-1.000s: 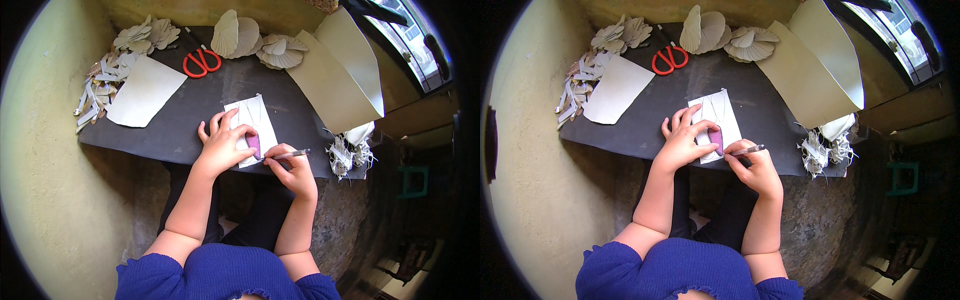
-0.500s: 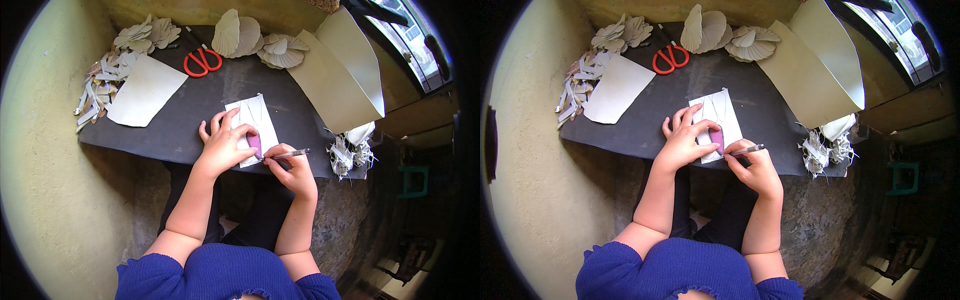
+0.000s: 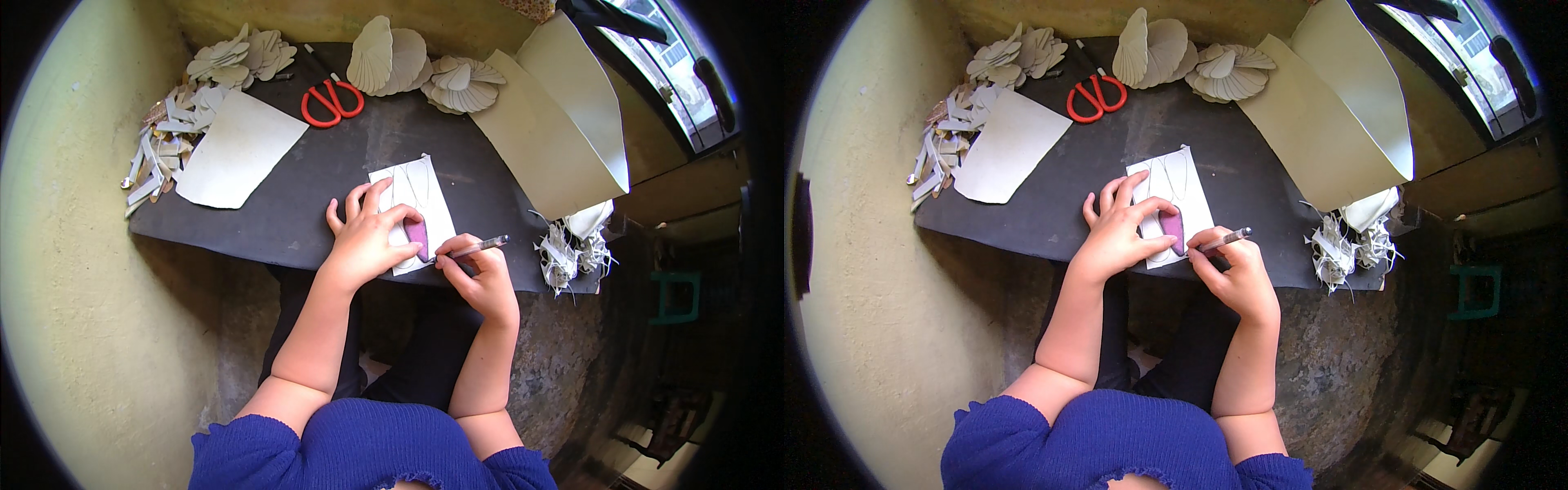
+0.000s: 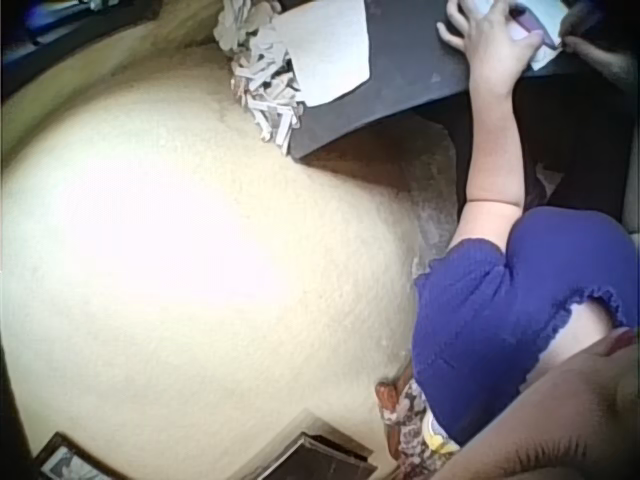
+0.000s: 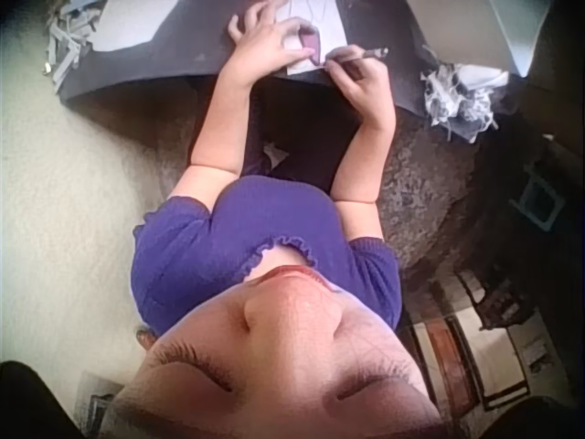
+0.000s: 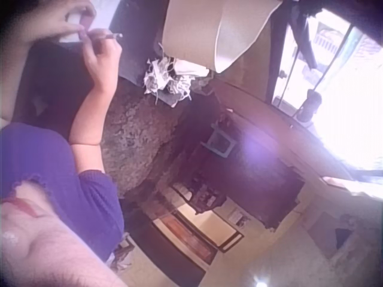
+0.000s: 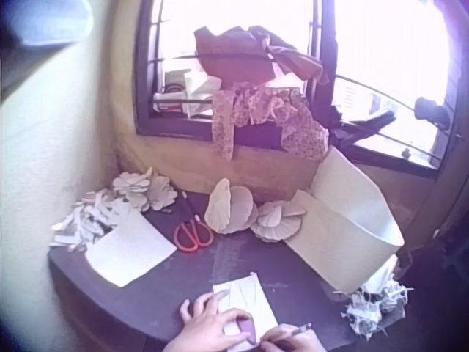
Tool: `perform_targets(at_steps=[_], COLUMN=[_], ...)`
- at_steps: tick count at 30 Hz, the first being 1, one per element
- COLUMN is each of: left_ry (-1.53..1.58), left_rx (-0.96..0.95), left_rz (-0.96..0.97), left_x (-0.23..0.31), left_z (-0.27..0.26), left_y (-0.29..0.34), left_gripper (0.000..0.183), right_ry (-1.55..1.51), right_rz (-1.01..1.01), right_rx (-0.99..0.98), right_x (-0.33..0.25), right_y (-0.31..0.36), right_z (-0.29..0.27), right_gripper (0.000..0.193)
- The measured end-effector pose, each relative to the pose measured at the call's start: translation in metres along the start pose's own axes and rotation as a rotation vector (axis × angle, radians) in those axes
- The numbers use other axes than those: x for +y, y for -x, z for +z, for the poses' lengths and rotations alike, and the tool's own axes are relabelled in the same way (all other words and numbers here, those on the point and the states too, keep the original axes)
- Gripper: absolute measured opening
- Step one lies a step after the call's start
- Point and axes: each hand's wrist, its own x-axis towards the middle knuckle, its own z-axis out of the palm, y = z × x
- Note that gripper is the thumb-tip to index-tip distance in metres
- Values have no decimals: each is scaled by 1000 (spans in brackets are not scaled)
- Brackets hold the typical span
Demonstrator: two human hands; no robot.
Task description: The person traces a purple template onto a white sheet of paper using a pen. They then pick up a larger white sheet of paper and hold it up to inspect it.
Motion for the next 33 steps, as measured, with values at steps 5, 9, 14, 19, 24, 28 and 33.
perform_targets(at_steps=[5,9,14,19,24,28,33], left_ry=[3,4,2,2,13,5,12], left_rx=[1,-2,3,8,12,21,17], left_rz=[7,5,3,10,20,22,24], left_x=[0,0,0,-1,-3,-5,-4], left_z=[0,-1,-1,0,2,4,3], left_y=[0,0,0,0,-1,-1,-1], left_gripper=[41,40,40,38,37,38,39], right_ry=[13,13,114,129,170,201,221], right_rz=[-43,-53,-114,-141,-145,-189,-165], right_rx=[41,57,19,-7,-14,-21,-36], right_x=[4,2,-9,-10,-14,-11,-17], right_y=[-1,-2,-3,-5,-6,-6,-7], right_z=[-1,1,0,8,11,13,14], right_gripper=[10,11,11,11,11,12,12])
